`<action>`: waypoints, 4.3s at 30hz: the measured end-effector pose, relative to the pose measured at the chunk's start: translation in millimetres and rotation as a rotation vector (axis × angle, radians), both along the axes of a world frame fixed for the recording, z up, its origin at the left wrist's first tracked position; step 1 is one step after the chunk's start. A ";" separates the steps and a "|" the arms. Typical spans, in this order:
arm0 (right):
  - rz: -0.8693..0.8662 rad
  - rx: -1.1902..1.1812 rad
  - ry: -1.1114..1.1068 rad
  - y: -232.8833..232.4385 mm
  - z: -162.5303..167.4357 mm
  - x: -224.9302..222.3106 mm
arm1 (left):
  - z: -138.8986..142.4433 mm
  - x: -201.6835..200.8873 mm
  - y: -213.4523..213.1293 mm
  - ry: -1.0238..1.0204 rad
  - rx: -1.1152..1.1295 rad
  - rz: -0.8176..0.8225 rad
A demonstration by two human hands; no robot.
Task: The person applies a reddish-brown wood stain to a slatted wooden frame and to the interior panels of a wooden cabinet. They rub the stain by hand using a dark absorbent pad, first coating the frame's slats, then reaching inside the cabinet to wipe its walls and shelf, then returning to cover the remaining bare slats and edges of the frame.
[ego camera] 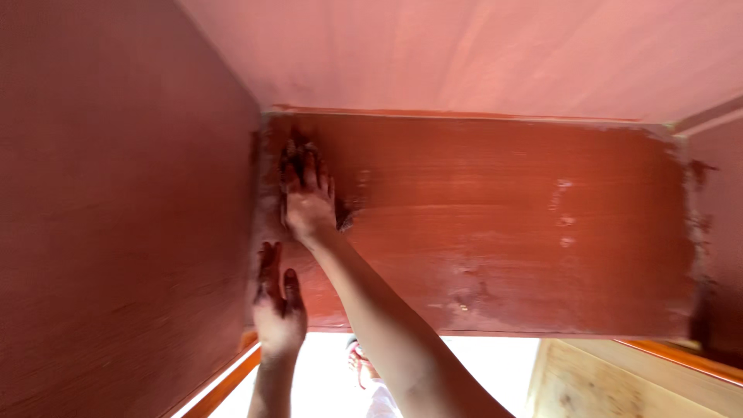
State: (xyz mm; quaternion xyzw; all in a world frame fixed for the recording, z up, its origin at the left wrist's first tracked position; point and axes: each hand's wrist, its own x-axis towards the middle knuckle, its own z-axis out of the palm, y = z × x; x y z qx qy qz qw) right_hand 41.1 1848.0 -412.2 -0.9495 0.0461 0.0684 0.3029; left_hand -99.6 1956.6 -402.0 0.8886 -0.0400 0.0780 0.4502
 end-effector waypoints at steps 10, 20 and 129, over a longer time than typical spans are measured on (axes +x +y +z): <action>0.076 0.017 0.165 43.5 -28.4 31.5 | 8.9 3.5 25.6 0.015 -0.011 -0.006; -0.029 -0.320 -0.038 25.4 -61.2 -4.9 | 29.0 -5.1 35.3 -0.007 -0.088 0.005; -0.079 -0.651 -0.371 27.5 -66.6 -166.6 | 30.4 -20.9 36.1 -0.115 -0.013 -0.091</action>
